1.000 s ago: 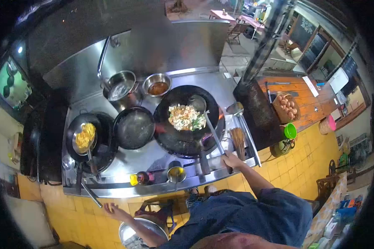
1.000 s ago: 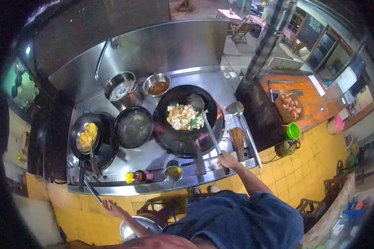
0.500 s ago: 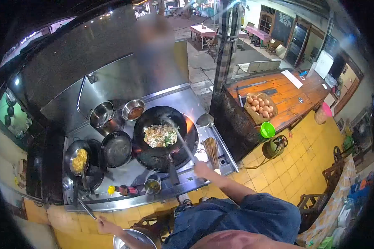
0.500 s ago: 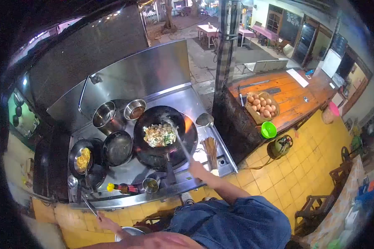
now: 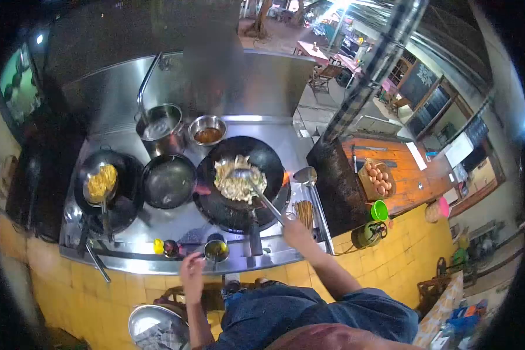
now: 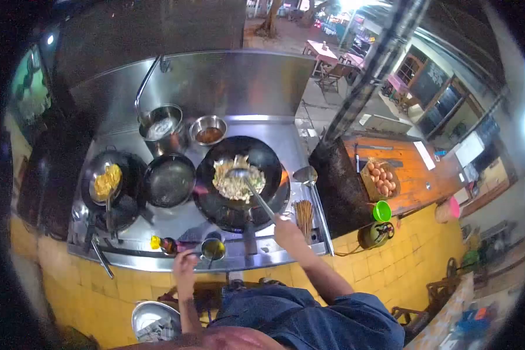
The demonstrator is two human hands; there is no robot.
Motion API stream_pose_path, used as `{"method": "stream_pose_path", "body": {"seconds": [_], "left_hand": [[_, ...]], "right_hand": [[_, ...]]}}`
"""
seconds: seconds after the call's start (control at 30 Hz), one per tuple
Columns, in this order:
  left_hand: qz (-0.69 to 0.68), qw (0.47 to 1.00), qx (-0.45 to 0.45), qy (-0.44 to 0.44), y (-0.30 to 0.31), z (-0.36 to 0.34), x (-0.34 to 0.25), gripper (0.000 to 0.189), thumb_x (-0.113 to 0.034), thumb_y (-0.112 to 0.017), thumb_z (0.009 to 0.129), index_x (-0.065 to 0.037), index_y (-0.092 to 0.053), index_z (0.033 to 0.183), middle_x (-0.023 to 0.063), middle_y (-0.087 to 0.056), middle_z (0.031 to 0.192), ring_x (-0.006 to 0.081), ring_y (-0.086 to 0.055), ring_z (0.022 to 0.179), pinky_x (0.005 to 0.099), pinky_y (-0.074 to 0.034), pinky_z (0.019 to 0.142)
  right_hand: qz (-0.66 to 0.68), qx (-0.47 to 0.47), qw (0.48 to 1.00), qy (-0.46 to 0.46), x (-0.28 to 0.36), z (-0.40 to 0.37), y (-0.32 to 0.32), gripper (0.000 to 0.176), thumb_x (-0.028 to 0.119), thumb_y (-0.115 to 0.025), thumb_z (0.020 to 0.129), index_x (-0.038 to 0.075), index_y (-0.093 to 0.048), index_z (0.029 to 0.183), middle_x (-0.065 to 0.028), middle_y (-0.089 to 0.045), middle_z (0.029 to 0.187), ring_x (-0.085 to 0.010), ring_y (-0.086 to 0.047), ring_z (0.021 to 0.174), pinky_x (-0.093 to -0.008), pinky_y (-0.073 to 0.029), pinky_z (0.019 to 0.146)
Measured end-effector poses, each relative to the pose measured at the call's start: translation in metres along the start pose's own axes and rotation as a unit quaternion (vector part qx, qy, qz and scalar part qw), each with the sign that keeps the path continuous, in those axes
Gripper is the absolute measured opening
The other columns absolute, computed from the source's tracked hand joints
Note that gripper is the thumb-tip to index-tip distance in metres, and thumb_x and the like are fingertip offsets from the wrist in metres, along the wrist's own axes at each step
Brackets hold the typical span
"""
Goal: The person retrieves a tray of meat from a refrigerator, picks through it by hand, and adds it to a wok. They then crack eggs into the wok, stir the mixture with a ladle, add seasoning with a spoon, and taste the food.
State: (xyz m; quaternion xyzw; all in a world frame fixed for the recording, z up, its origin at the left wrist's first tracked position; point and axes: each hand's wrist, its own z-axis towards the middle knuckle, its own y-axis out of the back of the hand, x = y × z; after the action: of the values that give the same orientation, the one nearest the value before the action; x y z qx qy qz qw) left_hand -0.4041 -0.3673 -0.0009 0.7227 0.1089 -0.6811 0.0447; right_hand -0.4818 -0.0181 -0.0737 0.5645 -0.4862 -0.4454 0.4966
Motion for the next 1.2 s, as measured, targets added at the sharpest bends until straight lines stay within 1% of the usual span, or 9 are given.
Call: {"method": "stream_pose_path", "body": {"seconds": [0.1, 0.17, 0.47, 0.57, 0.67, 0.8, 0.97, 1.03, 1.2], "left_hand": [[0.030, 0.990, 0.130, 0.036, -0.021, 0.006, 0.022, 0.021, -0.007, -0.059, 0.083, -0.002, -0.058, 0.103, 0.0029, -0.060, 0.081, 0.0093, -0.056, 0.077, 0.0233, -0.045, 0.070], [0.057, 0.984, 0.158, 0.058, -0.024, 0.002, 0.017, 0.022, -0.007, -0.059, 0.082, -0.002, -0.058, 0.103, 0.0036, -0.061, 0.080, 0.0090, -0.057, 0.076, 0.0236, -0.045, 0.070], [0.065, 0.963, 0.242, 0.094, -0.022, 0.024, 0.040, 0.022, -0.015, -0.063, 0.081, -0.002, -0.060, 0.098, 0.0055, -0.062, 0.078, 0.0113, -0.059, 0.070, 0.0258, -0.048, 0.064], [0.083, 0.960, 0.264, 0.048, -0.026, 0.033, 0.046, 0.022, -0.018, -0.065, 0.080, -0.004, -0.061, 0.096, 0.0070, -0.063, 0.076, 0.0112, -0.059, 0.068, 0.0258, -0.047, 0.060], [0.140, 0.951, 0.273, 0.030, -0.028, 0.033, 0.064, 0.026, -0.030, -0.065, 0.080, -0.005, -0.064, 0.087, 0.0078, -0.060, 0.062, 0.0142, -0.057, 0.058, 0.0277, -0.044, 0.054], [0.247, 0.911, 0.325, 0.059, -0.046, 0.048, 0.042, 0.037, -0.038, -0.064, 0.079, -0.001, -0.062, 0.073, 0.0109, -0.057, 0.058, 0.0202, -0.057, 0.054, 0.0323, -0.042, 0.052], [0.345, 0.892, 0.293, -0.018, -0.061, 0.041, 0.017, 0.031, -0.032, -0.063, 0.079, -0.002, -0.062, 0.073, 0.0122, -0.060, 0.064, 0.0208, -0.059, 0.061, 0.0327, -0.044, 0.057], [0.268, 0.933, 0.238, 0.026, -0.067, 0.031, 0.046, 0.027, -0.029, -0.064, 0.078, -0.002, -0.062, 0.076, 0.0101, -0.062, 0.066, 0.0208, -0.059, 0.062, 0.0316, -0.045, 0.058], [0.238, 0.948, 0.204, -0.064, -0.093, 0.016, 0.010, 0.020, -0.016, -0.061, 0.079, -0.002, -0.058, 0.094, 0.0095, -0.063, 0.073, 0.0210, -0.061, 0.065, 0.0318, -0.047, 0.060]], "right_hand": [[-0.075, -0.074, 0.994, 0.032, 0.036, -0.011, 0.035, 0.039, 0.017, -0.050, 0.081, 0.006, -0.050, 0.119, -0.0209, -0.060, 0.076, -0.0371, -0.059, 0.069, -0.0416, -0.048, 0.070], [0.221, 0.077, 0.972, -0.029, 0.020, -0.017, 0.098, 0.039, 0.017, -0.049, 0.081, 0.004, -0.050, 0.117, -0.0212, -0.060, 0.078, -0.0376, -0.060, 0.072, -0.0407, -0.048, 0.071], [0.024, 0.094, 0.984, -0.149, 0.053, 0.004, 0.059, 0.037, 0.022, -0.053, 0.082, 0.010, -0.050, 0.117, -0.0255, -0.059, 0.079, -0.0427, -0.058, 0.073, -0.0455, -0.048, 0.063], [0.239, 0.072, 0.966, -0.074, 0.029, -0.006, 0.107, 0.038, 0.021, -0.054, 0.080, 0.009, -0.049, 0.116, -0.0263, -0.058, 0.074, -0.0414, -0.059, 0.069, -0.0460, -0.048, 0.061], [0.139, 0.118, 0.978, -0.101, 0.027, -0.011, 0.178, 0.037, 0.018, -0.050, 0.082, 0.009, -0.046, 0.118, -0.0255, -0.059, 0.077, -0.0417, -0.059, 0.074, -0.0484, -0.048, 0.065], [0.168, 0.081, 0.957, -0.220, 0.057, 0.009, 0.081, 0.038, 0.018, -0.046, 0.083, 0.007, -0.045, 0.119, -0.0265, -0.059, 0.075, -0.0422, -0.059, 0.074, -0.0516, -0.046, 0.066], [0.372, 0.007, 0.924, 0.089, 0.012, -0.016, 0.153, 0.059, 0.017, -0.054, 0.076, 0.013, -0.037, 0.132, -0.0193, -0.062, 0.084, -0.0359, -0.061, 0.073, -0.0453, -0.049, 0.066], [0.140, -0.001, 0.989, 0.056, -0.026, -0.013, 0.118, 0.050, 0.011, -0.051, 0.076, 0.011, -0.044, 0.126, -0.0186, -0.062, 0.085, -0.0340, -0.061, 0.074, -0.0452, -0.049, 0.067], [0.201, 0.018, 0.979, -0.025, 0.004, 0.006, 0.044, 0.044, 0.017, -0.048, 0.082, -0.003, -0.044, 0.121, -0.0270, -0.059, 0.073, -0.0418, -0.060, 0.070, -0.0504, -0.048, 0.065]]}}
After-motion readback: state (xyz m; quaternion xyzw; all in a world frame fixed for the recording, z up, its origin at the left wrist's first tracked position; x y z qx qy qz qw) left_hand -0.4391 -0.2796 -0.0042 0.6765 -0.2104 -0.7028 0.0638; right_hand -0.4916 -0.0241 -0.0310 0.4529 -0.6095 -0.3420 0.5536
